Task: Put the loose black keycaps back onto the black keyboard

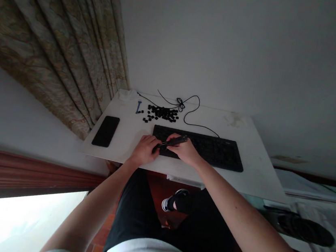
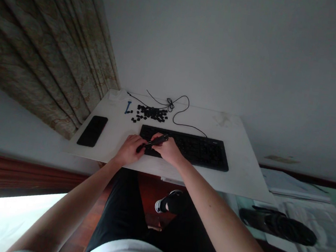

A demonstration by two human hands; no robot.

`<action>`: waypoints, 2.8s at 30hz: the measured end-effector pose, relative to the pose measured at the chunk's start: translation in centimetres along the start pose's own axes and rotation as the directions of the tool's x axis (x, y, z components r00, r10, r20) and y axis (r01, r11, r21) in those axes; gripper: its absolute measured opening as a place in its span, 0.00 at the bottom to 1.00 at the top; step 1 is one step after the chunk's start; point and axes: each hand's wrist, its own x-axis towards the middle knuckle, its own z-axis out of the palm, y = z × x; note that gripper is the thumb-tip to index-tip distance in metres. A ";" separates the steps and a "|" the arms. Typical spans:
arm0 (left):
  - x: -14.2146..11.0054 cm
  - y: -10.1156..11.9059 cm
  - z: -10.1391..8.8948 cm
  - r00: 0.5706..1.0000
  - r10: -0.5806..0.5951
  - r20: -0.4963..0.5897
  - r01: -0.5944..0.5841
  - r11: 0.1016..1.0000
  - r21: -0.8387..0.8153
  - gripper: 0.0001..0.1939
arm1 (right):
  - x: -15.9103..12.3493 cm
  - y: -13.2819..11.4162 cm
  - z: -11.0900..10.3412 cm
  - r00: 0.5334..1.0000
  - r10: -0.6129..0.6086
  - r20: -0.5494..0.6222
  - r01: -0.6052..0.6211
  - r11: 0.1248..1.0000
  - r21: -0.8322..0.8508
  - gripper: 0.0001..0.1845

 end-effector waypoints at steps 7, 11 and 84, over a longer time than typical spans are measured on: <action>0.1 0.2 -0.1 0.998 -0.013 0.057 0.014 1.000 -0.011 0.10 | 0.4 0.1 -0.2 0.997 0.046 0.064 -0.047 0.999 0.016 0.09; 0.1 0.1 -0.1 0.998 -0.036 0.057 0.037 0.999 -0.028 0.09 | 0.7 0.1 -0.2 0.996 0.075 0.055 -0.078 0.995 0.062 0.09; 0.3 0.3 0.1 0.996 0.021 0.090 -0.028 0.996 0.079 0.07 | 2.3 -0.2 0.2 0.993 0.013 0.119 -0.002 0.996 -0.090 0.10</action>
